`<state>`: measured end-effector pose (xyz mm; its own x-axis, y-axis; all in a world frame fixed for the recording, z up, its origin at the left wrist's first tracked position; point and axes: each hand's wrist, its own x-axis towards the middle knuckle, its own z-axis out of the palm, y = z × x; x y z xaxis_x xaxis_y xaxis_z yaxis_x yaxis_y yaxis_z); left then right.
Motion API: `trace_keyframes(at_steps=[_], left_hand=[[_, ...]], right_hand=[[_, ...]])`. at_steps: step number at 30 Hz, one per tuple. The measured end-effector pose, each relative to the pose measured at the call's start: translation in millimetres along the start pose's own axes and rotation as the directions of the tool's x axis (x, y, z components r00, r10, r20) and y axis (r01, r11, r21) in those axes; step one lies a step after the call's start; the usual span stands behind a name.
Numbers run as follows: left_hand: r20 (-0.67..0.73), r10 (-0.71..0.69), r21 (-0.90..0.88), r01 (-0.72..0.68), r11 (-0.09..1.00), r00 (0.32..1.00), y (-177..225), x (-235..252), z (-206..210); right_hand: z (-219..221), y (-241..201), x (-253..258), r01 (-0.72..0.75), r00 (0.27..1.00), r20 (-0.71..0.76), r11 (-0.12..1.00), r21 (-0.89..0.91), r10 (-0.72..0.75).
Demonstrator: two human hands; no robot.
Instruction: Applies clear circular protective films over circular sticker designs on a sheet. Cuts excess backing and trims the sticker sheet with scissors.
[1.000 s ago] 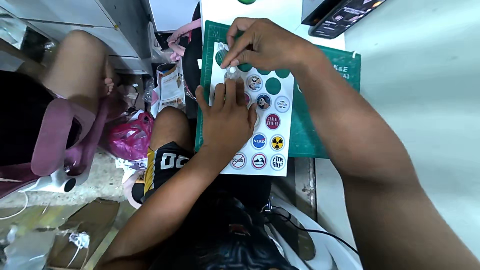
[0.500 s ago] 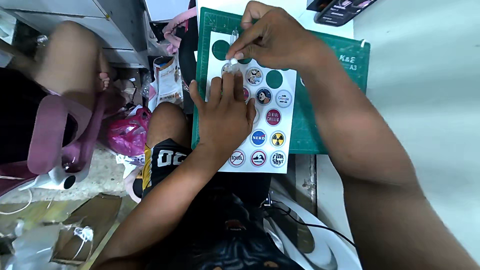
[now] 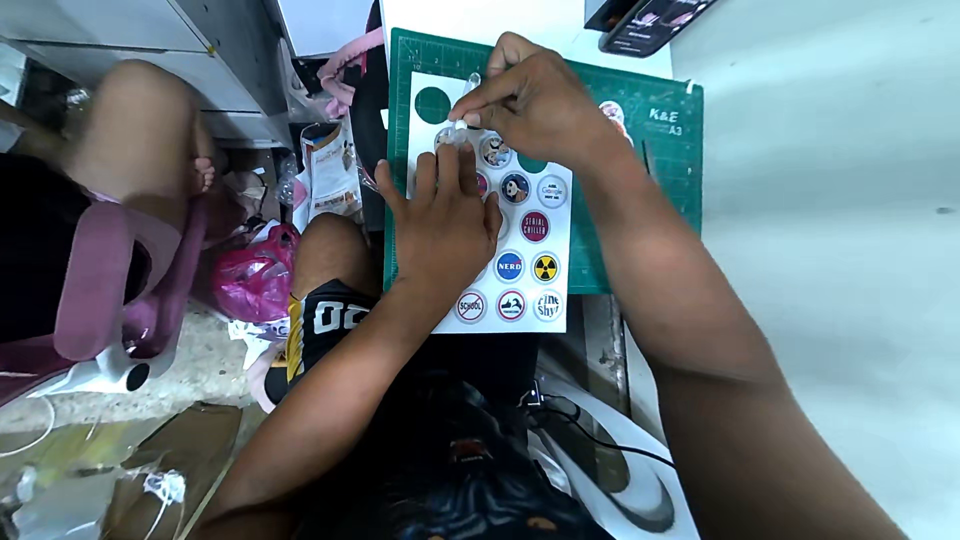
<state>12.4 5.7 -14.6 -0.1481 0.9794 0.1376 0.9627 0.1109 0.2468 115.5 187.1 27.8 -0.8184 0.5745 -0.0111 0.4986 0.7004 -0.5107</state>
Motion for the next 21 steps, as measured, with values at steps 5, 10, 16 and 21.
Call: trace_keyframes(at_steps=[5, 10, 16, 21], left_hand=[[-0.019, -0.002, 0.011, 0.002, 1.000, 1.000, -0.7, -0.3, 0.9], [-0.038, 0.007, 0.008, -0.007, 1.000, 0.999, -1.5, -1.3, 2.5], [-0.005, 0.007, -0.010, -0.007, 1.000, 1.000, -1.0, -0.6, -1.7], [-0.018, 0.019, 0.004, -0.019, 1.000, 1.000, -1.6, -0.8, 1.0]], right_hand=[[5.1, -0.8, -6.3, -0.020, 0.998, -0.055, 1.000, -0.003, 0.020], [8.1, -2.9, -12.6, -0.039, 0.995, -0.092, 0.999, -0.016, 0.037], [15.9, -10.9, -26.9, -0.080, 0.980, -0.187, 0.996, -0.024, 0.074], [27.9, -15.3, -35.5, -0.104, 0.959, -0.269, 0.994, -0.030, 0.092]])
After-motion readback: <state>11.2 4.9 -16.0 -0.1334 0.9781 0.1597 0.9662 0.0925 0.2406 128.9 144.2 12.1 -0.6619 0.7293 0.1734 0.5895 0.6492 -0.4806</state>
